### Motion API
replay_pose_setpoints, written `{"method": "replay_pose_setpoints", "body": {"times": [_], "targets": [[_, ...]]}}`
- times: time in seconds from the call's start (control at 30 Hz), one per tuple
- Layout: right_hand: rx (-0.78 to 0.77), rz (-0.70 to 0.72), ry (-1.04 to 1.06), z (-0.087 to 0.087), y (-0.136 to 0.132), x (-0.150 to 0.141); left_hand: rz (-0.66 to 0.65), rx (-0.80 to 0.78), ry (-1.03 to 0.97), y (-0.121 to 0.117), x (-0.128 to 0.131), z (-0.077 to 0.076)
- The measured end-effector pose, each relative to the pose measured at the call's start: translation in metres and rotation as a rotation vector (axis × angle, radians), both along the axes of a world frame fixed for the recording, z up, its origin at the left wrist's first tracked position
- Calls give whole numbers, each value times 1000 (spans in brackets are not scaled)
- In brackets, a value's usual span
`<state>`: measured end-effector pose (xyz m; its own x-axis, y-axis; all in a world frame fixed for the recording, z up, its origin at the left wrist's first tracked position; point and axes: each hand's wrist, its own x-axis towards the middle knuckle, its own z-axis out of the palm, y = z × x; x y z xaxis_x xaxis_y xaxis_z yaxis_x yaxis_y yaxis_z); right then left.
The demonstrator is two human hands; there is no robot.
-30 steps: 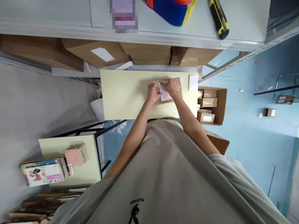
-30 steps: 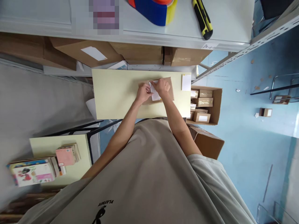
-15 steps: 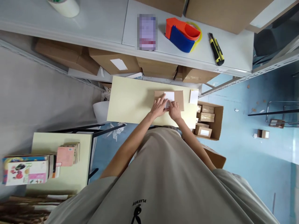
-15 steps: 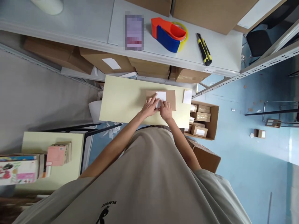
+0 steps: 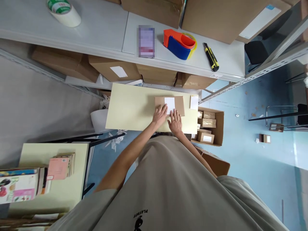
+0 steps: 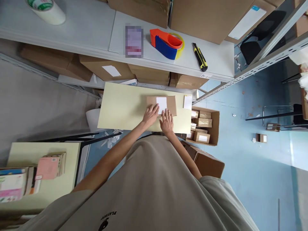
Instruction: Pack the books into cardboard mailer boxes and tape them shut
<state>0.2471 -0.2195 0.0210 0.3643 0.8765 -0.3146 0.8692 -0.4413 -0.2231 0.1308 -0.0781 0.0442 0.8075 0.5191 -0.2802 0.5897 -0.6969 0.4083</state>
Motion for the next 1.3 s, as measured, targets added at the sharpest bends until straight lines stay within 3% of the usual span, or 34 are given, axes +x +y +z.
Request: {"method": "replay_pose_setpoints", "body": {"times": [0.17,0.33,0.43,0.57,0.63,0.73,0.8,0.93,1.03,1.13,1.23,1.3], "targets": [[-61,67,-56,5,17,6,-85,-22,5,-36,-19,-6],[-31,53,-28,12,40,20,-25,-60,-54,-43,-24,-6],[55,8,43,12,19,46,113,-103,-114,-37,-47,-10],[150,-426,185,1,-24,88,535,-191,-83,-24,-85,-24],[197,-520,350,-7,-32,95,639,-302,-53,-18,-90,-30],[281,-482,625,-15,-26,87,637,-461,-47,-13,-79,-33],[334,-491,694,-14,-21,78,631,-470,-95,-14,-70,-30],[424,-601,621,6,-35,74,665,-380,-337,-21,-69,-15],[500,-670,501,25,-55,78,771,-400,-422,-27,-75,-4],[440,-712,403,31,-66,79,883,-433,-334,-31,-74,-2],[313,-711,431,25,-72,75,920,-473,-276,-33,-71,-6],[305,-737,497,19,-75,71,933,-483,-295,-37,-71,-9]]}}
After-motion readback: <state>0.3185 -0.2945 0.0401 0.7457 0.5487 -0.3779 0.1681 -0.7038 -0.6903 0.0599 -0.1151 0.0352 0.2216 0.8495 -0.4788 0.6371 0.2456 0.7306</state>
